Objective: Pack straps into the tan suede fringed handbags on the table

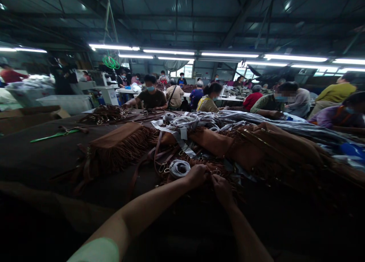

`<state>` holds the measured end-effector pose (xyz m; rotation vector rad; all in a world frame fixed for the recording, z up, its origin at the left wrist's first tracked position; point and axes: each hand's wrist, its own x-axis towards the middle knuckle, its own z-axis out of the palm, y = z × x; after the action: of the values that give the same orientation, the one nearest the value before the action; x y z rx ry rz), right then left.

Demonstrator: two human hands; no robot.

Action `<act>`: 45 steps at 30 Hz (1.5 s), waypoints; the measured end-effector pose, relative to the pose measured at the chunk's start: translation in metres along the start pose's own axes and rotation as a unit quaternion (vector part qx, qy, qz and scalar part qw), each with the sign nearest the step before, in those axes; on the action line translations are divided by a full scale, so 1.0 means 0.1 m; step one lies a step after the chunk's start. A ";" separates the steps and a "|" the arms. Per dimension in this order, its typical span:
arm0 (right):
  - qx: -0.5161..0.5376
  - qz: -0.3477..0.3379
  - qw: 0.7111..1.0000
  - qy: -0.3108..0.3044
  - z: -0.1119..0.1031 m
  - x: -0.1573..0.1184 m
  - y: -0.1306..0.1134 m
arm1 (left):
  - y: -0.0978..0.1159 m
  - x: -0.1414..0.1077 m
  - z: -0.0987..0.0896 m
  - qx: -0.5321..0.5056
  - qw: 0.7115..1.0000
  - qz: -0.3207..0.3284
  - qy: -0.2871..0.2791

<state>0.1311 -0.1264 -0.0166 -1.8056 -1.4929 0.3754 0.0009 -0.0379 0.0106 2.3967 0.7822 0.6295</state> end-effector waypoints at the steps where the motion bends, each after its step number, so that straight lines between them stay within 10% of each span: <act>1: 0.000 0.001 1.000 -0.001 0.00 0.01 0.00 | 0.00 0.00 0.01 0.003 1.000 0.005 0.004; 10: 0.015 0.019 1.000 -0.012 -0.01 0.07 0.05 | -0.09 -0.01 0.08 -0.023 0.998 0.054 0.022; 17: 0.063 0.026 0.997 -0.042 -0.04 0.09 0.09 | -0.16 0.22 0.05 -0.214 0.969 -0.117 -0.035; 23: 0.143 0.041 0.988 -0.042 -0.12 0.10 0.04 | -0.06 0.25 0.02 -0.146 0.975 -0.168 -0.018; 27: 0.300 0.134 0.942 -0.063 -0.23 0.05 0.04 | 0.04 0.20 0.04 -0.019 0.994 -0.069 0.078; 32: 0.523 0.185 0.832 -0.021 -0.33 0.02 -0.02 | 0.04 0.30 0.19 -0.280 0.948 -0.152 0.014; 37: 0.587 0.186 0.787 0.035 -0.39 0.14 -0.12 | -0.03 0.31 0.23 -0.398 0.906 -0.147 0.010; 45: 0.526 0.173 0.830 0.072 -0.36 0.21 -0.01 | -0.12 0.28 0.26 -0.458 0.882 -0.106 0.027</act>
<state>0.1591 -0.1192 0.0132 -1.1134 -0.5750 0.9847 0.0316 -0.0207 -0.0092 1.4106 0.5671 0.7562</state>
